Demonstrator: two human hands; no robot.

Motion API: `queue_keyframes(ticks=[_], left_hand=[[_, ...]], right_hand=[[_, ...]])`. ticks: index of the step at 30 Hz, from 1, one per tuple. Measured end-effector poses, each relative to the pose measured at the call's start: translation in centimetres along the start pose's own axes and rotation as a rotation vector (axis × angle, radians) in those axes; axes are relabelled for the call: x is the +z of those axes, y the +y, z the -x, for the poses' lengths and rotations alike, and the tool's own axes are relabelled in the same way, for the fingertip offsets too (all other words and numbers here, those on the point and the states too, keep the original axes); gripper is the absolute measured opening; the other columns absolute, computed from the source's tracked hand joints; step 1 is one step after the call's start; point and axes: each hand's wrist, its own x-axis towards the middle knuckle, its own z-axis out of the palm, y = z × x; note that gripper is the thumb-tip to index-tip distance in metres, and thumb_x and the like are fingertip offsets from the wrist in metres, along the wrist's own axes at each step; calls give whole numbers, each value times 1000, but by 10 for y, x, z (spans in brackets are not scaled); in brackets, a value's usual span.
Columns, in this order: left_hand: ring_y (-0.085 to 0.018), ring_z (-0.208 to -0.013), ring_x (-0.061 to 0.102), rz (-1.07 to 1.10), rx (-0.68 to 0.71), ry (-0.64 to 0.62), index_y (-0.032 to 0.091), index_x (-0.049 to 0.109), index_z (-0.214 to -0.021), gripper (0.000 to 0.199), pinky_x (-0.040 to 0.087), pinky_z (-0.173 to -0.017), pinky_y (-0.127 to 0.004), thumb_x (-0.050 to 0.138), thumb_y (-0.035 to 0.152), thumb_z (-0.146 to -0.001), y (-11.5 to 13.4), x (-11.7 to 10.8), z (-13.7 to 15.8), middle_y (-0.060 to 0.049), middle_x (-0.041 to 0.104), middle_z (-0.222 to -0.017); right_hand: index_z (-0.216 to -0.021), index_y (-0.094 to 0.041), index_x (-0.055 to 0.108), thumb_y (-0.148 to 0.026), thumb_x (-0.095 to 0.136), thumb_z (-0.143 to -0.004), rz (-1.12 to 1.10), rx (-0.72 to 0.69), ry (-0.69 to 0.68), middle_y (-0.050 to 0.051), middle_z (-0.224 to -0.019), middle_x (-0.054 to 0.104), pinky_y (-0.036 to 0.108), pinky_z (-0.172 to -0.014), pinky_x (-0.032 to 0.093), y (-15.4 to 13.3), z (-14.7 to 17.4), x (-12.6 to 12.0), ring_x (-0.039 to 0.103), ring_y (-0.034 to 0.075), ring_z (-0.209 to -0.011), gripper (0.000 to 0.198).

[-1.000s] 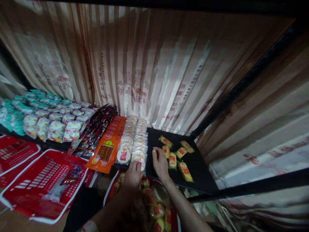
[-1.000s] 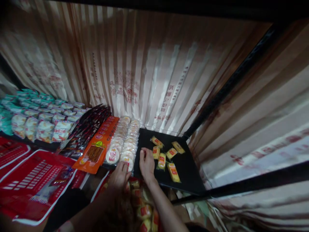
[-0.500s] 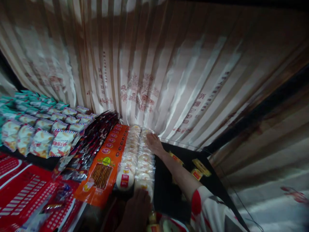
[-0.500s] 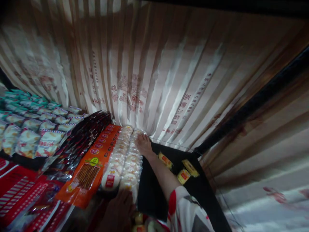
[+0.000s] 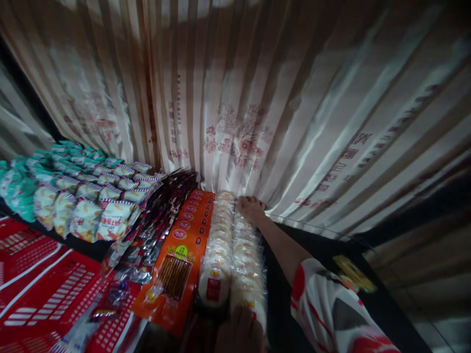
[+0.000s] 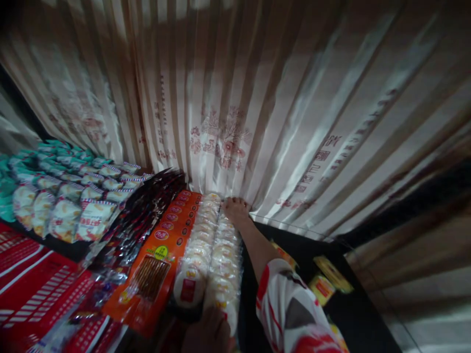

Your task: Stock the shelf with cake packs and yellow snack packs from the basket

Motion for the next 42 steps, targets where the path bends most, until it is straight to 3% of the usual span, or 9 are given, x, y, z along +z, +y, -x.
queue_keyframes(ticks=[9,12,16,23,27,35,38,40,42], left_hand=[[-16,-81,64,21,24,68,20,52,-85,14,48,-52,-22,54,33,-81,-2,20,-2,-4,67,-88],[-16,-82,64,10,-8,32,20,52,-83,13,47,-52,-21,57,31,-80,-2,16,-3,-3,66,-89],[-16,-87,64,-15,11,81,19,53,-91,17,49,-61,-22,57,33,-81,-3,7,-4,-3,66,-92],[-15,-78,63,60,-5,-99,20,52,-86,21,44,-51,-22,63,34,-76,-4,4,-12,-2,65,-89],[-14,-74,61,131,-7,-125,20,48,-81,25,43,-51,-23,66,35,-74,-6,1,-16,0,63,-86],[-10,-55,54,272,99,70,19,43,-71,21,39,-49,-21,58,29,-80,-10,-15,-20,5,53,-59],[-12,-73,60,203,46,137,19,54,-86,7,47,-66,-24,49,24,-86,-18,-29,-23,0,63,-75],[-18,-100,59,109,-24,186,16,56,-101,18,48,-83,-30,45,21,-87,-23,-35,-24,-7,65,-98],[-24,-120,48,69,-113,171,13,54,-111,27,44,-93,-36,44,19,-87,-23,-37,-21,-12,59,-116]], right_hand=[[-127,-26,47,-47,32,-90,-27,10,-45,11,-133,47,52,-92,36,13,0,7,43,32,-119,45],[-127,-27,47,-45,31,-91,-49,-1,-60,10,-133,47,50,-91,38,14,-4,12,43,30,-120,43],[-128,-26,46,-43,27,-93,-41,-22,-44,11,-131,48,49,-92,40,14,-6,18,43,28,-120,44],[-125,-35,48,-45,27,-92,-43,-13,-59,6,-130,50,51,-92,40,18,-3,20,48,28,-115,40],[-126,-29,48,-48,25,-92,-49,10,-99,10,-134,47,54,-93,38,16,-5,18,46,29,-118,45],[-128,-27,46,-50,17,-92,-110,21,-124,6,-133,51,52,-103,28,15,-8,12,44,25,-124,51],[-133,-25,42,-53,18,-91,-129,39,-132,6,-136,49,48,-105,27,14,-5,6,44,25,-124,56],[-132,-23,44,-54,20,-91,-119,32,-118,7,-136,49,45,-104,30,12,-4,1,45,26,-123,57],[-126,-21,50,-53,21,-91,-88,5,-77,8,-131,53,41,-101,34,8,-2,-4,50,25,-119,56]])
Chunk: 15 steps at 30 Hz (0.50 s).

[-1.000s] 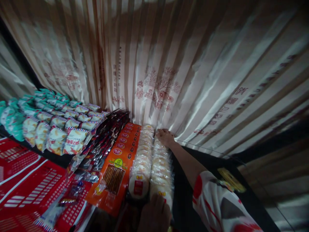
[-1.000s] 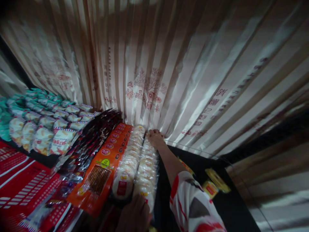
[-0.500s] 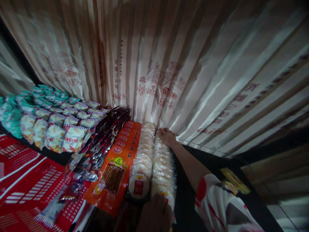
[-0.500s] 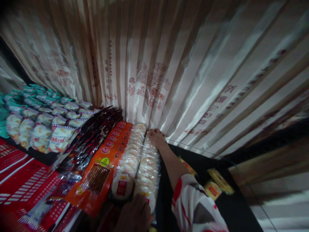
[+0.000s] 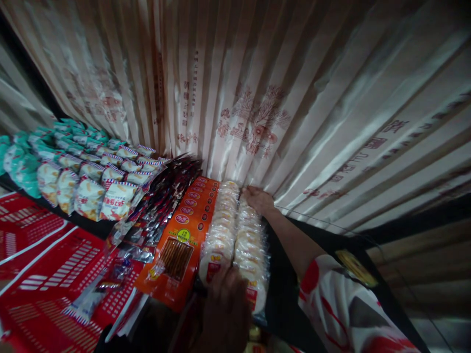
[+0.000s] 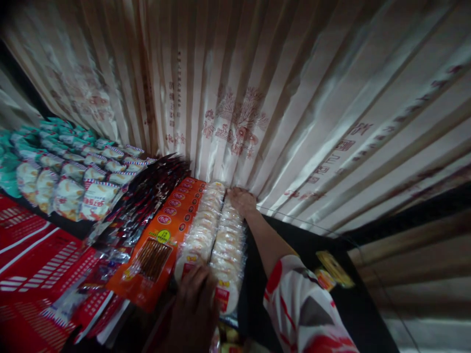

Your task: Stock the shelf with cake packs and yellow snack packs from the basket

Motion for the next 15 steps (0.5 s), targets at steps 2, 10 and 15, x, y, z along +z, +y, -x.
queue_keyframes(ticks=[2,10,15], left_hand=[[-27,-129,38,-13,-110,-32,12,51,-119,35,42,-97,-41,44,21,-86,3,3,7,-14,51,-128],[-35,-133,29,-51,-281,-51,9,29,-140,73,38,-100,-51,50,45,-80,9,22,24,-18,38,-141],[-40,-133,27,-62,-259,-58,8,24,-142,86,37,-99,-56,54,54,-76,3,28,24,-21,36,-142]], right_hand=[[-119,-21,56,-52,20,-92,29,-27,40,9,-123,59,37,-96,40,-5,0,-3,55,25,-112,55],[-130,-22,46,-44,22,-94,-27,-244,56,3,-137,47,27,-103,33,-38,-18,-5,45,17,-122,48],[-139,-24,32,-59,21,-90,56,-183,-30,6,-141,42,41,-107,27,-60,-28,-4,38,23,-129,61]])
